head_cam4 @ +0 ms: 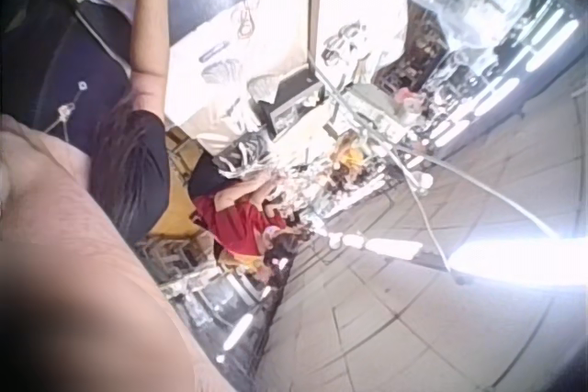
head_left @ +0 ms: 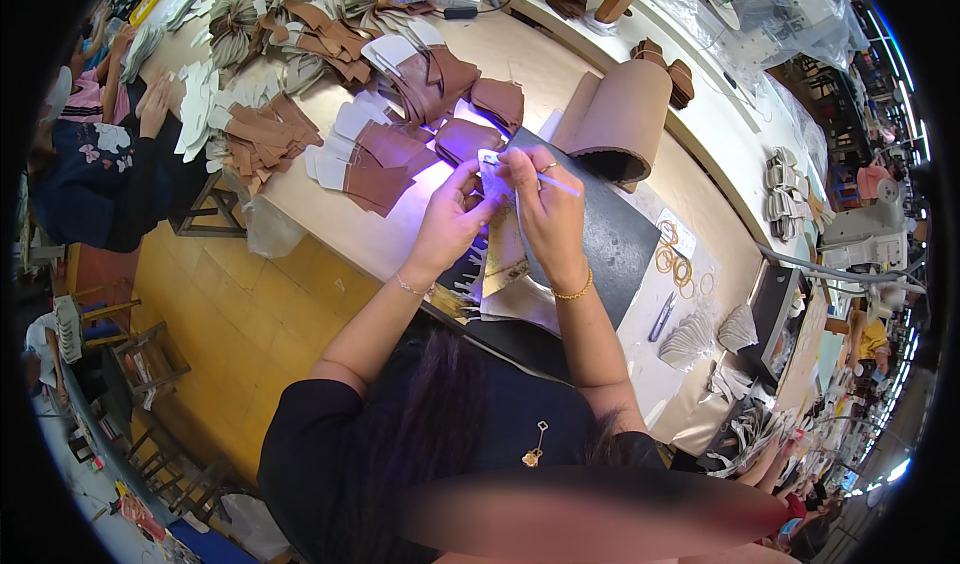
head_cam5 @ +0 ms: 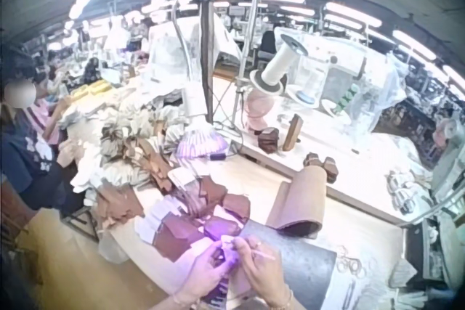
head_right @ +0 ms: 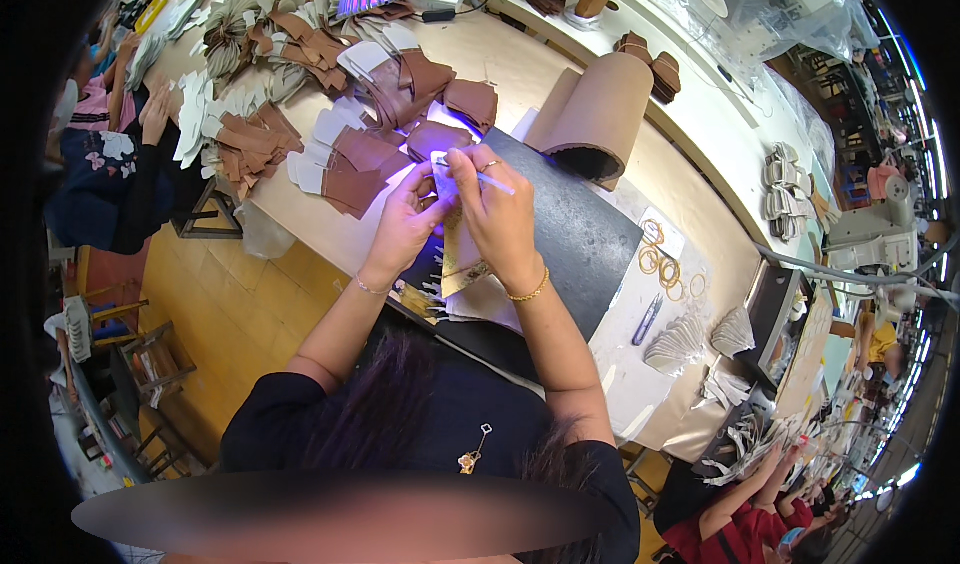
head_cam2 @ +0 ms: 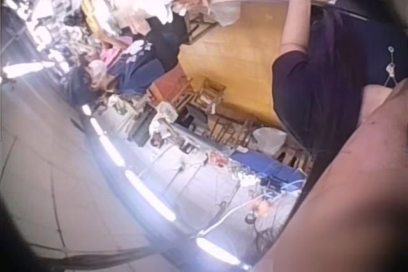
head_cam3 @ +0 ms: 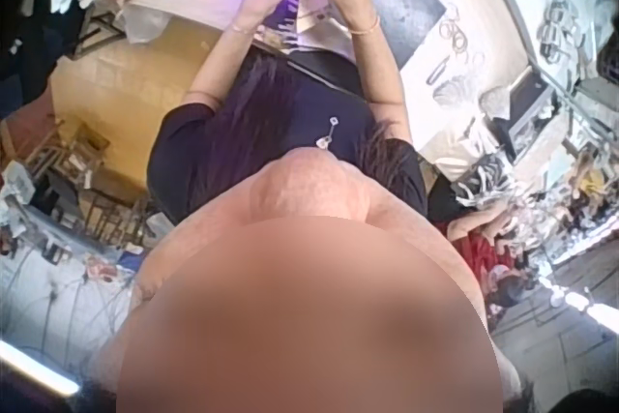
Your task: The person unpacks a bundle of white fabric pieces, then uses a pen to mark individual pieces on a black mat. A smartphone is briefly used on the table, then the person resumes marking fabric pieces one at a time.
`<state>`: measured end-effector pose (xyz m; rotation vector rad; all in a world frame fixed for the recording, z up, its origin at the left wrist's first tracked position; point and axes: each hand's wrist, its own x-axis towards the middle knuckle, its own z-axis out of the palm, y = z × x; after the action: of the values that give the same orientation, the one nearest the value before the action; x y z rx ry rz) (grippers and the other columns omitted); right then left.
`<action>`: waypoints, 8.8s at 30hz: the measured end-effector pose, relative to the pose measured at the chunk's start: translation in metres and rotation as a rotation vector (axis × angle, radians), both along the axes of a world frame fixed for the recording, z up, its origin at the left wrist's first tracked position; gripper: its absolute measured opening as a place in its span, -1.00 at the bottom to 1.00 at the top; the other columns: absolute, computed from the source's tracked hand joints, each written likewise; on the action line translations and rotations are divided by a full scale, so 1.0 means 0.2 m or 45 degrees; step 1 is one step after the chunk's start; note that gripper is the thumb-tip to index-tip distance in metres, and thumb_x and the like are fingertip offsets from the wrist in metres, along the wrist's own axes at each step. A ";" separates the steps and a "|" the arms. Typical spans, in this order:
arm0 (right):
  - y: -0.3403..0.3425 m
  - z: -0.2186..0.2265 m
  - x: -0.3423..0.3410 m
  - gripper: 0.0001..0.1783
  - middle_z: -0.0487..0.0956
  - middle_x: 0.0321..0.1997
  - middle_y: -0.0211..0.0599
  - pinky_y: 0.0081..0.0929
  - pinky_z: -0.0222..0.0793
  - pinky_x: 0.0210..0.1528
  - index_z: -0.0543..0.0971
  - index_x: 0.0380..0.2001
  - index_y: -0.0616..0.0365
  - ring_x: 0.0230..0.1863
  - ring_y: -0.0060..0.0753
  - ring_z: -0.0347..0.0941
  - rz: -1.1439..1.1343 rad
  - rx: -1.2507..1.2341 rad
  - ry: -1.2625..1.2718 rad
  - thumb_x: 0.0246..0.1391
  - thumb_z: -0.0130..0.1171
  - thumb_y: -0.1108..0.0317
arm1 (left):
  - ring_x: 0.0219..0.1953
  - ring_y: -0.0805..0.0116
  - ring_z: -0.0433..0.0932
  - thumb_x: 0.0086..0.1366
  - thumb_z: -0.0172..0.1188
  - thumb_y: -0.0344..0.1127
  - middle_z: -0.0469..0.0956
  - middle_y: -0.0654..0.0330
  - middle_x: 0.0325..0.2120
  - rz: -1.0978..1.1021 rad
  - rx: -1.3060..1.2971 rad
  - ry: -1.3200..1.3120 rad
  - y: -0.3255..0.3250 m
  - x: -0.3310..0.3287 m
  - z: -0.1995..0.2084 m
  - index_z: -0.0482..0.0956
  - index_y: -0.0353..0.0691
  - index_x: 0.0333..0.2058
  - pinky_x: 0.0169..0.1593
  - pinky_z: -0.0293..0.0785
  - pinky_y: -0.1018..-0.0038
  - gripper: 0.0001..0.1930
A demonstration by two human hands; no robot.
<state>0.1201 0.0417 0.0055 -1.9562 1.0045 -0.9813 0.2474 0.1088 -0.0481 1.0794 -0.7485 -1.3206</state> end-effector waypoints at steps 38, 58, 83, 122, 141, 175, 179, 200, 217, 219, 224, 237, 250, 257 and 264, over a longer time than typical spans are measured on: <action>-0.03 -0.08 -0.40 -0.80 0.52 -0.22 -0.17 -0.31 0.42 -0.03 0.58 -0.19 0.16 -0.14 -0.15 0.48 -0.477 -0.297 -0.403 0.21 0.29 0.30 | 0.06 0.25 0.55 0.39 0.17 -0.50 0.53 -0.01 0.08 -0.095 0.032 -0.259 -0.04 -0.02 0.01 0.35 -0.39 0.24 0.15 0.48 0.39 -0.53; 0.85 -0.53 -0.83 -0.75 0.53 -0.07 -0.10 -0.12 0.44 0.00 0.49 -0.09 0.20 -0.03 0.05 0.53 -0.909 -0.001 -0.373 0.36 0.06 0.23 | -0.16 0.46 0.49 0.43 0.21 -0.38 0.55 0.15 -0.19 -1.440 -0.459 -0.790 -0.41 -0.84 0.21 0.34 -0.38 0.20 -0.07 0.40 0.55 -0.56; 0.80 -0.63 -0.80 -0.71 0.56 -0.13 -0.13 -0.12 0.47 -0.09 0.55 -0.14 0.16 -0.18 0.03 0.58 -0.968 -0.175 -0.186 0.30 0.14 0.15 | -0.28 0.55 0.53 0.33 0.32 -0.45 0.56 0.14 -0.07 -1.415 -0.291 -0.871 -0.24 -0.63 0.13 0.35 -0.37 0.24 -0.34 0.43 0.68 -0.46; 0.83 -0.60 -0.80 -0.72 0.52 -0.11 -0.21 -0.17 0.43 -0.06 0.53 -0.12 0.13 -0.14 -0.04 0.55 -0.959 -0.140 -0.210 0.33 0.12 0.14 | -0.11 0.04 0.47 0.13 0.48 -0.33 0.44 0.02 -0.21 -1.434 -0.823 -1.772 -0.04 -0.39 0.05 0.53 -0.37 0.10 0.01 0.42 0.23 -0.43; 0.81 -0.61 -0.80 -0.76 0.54 -0.10 -0.23 -0.19 0.46 -0.04 0.57 -0.15 0.11 -0.11 -0.08 0.56 -0.971 -0.117 -0.168 0.30 0.14 0.17 | -0.15 -0.04 0.47 0.08 0.53 -0.23 0.45 -0.02 -0.24 -1.305 -1.197 -1.741 -0.13 -0.29 -0.20 0.55 -0.29 0.13 -0.05 0.43 0.16 -0.36; 0.82 -0.59 -0.84 -0.71 0.47 0.16 -0.03 -0.33 0.44 0.12 0.46 0.06 0.21 -0.07 -0.27 0.64 -0.746 0.164 -0.561 0.46 -0.04 0.24 | -0.14 0.14 0.53 0.05 0.49 -0.33 0.59 0.17 -0.21 -0.833 -0.872 -1.582 0.20 -0.39 0.01 0.71 -0.24 -0.17 -0.05 0.47 0.26 -0.67; 0.82 -0.59 -0.84 -0.75 0.50 0.10 -0.05 -0.40 0.52 0.00 0.47 -0.01 0.26 -0.11 -0.28 0.64 -0.758 0.109 -0.514 0.44 0.00 0.29 | -0.14 0.18 0.53 0.05 0.49 -0.32 0.61 0.20 -0.21 -0.816 -0.911 -1.616 0.21 -0.38 0.01 0.71 -0.21 -0.19 -0.06 0.46 0.27 -0.69; 0.77 -0.33 -0.88 -0.72 0.67 -0.24 -0.22 -0.44 0.45 -0.02 0.64 -0.08 0.26 -0.16 -0.41 0.60 -0.631 0.332 -0.292 0.37 0.12 0.26 | -0.13 0.24 0.52 0.13 0.40 -0.25 0.60 0.24 -0.15 -0.742 -1.038 -1.789 0.25 -0.39 -0.06 0.69 -0.13 -0.17 0.00 0.36 0.19 -0.72; 0.60 -0.28 -0.83 -0.85 0.60 -0.43 -0.31 -0.29 0.40 -0.18 0.60 -0.46 0.16 -0.33 -0.19 0.52 -0.189 -0.169 0.395 0.06 0.37 0.37 | -0.02 0.18 0.53 0.18 0.36 -0.29 0.60 0.17 -0.09 -0.740 -0.973 -1.879 0.29 -0.42 -0.05 0.67 -0.19 -0.14 0.06 0.38 0.16 -0.73; 0.57 -0.28 -0.83 -0.85 0.59 -0.44 -0.30 -0.31 0.42 -0.25 0.59 -0.46 0.16 -0.36 -0.21 0.52 -0.226 -0.200 0.363 0.07 0.37 0.38 | 0.00 0.17 0.53 0.18 0.36 -0.30 0.59 0.16 -0.07 -0.751 -0.969 -1.861 0.29 -0.42 -0.05 0.66 -0.20 -0.13 0.07 0.39 0.15 -0.72; 0.56 -0.28 -0.82 -0.84 0.56 -0.48 -0.36 -0.34 0.45 -0.41 0.59 -0.45 0.11 -0.45 -0.24 0.53 -0.352 -0.166 0.455 0.09 0.35 0.31 | 0.02 0.16 0.52 0.17 0.36 -0.30 0.58 0.15 -0.06 -0.762 -0.977 -1.882 0.29 -0.42 -0.05 0.64 -0.23 -0.13 0.08 0.39 0.15 -0.71; 0.62 -0.28 -0.81 -0.83 0.60 -0.46 -0.37 -0.30 0.44 -0.36 0.61 -0.47 0.14 -0.39 -0.27 0.53 -0.263 -0.230 0.308 0.06 0.37 0.30 | 0.05 0.17 0.50 0.21 0.16 -0.32 0.56 0.10 -0.06 -0.770 -0.993 -1.889 0.29 -0.43 -0.03 0.59 -0.27 -0.12 0.11 0.34 0.18 -0.73; 0.58 -0.27 -0.83 -0.85 0.55 -0.50 -0.30 -0.35 0.41 -0.38 0.58 -0.46 0.14 -0.44 -0.22 0.49 -0.363 -0.187 0.326 0.10 0.34 0.35 | 0.01 0.13 0.53 0.20 0.33 -0.32 0.59 0.12 -0.07 -0.747 -1.006 -1.879 0.30 -0.42 -0.07 0.65 -0.22 -0.13 0.06 0.40 0.17 -0.74; 0.61 -0.32 -0.84 -0.75 0.58 -0.23 -0.25 -0.48 0.53 -0.14 0.57 -0.15 0.28 -0.22 -0.37 0.66 -0.493 0.213 -0.415 0.38 0.11 0.27 | -0.05 0.12 0.51 0.17 0.36 -0.37 0.52 0.14 -0.17 -0.768 -1.055 -1.658 0.28 -0.40 -0.08 0.63 -0.15 -0.10 0.03 0.40 0.17 -0.71; 0.68 -0.42 -0.83 -0.66 0.57 -0.11 -0.16 -0.44 0.48 0.06 0.47 -0.01 0.27 -0.02 -0.29 0.65 -0.405 0.386 -0.494 0.49 -0.10 0.19 | -0.20 0.14 0.57 0.11 0.39 -0.40 0.47 0.12 -0.18 -0.749 -1.063 -1.422 0.26 -0.37 -0.06 0.61 -0.15 -0.09 -0.12 0.53 0.25 -0.65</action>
<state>-0.0458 0.1780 -0.0786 -1.3185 1.1756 -1.2424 0.1736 0.1617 -0.0598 0.8363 -2.3323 -0.5719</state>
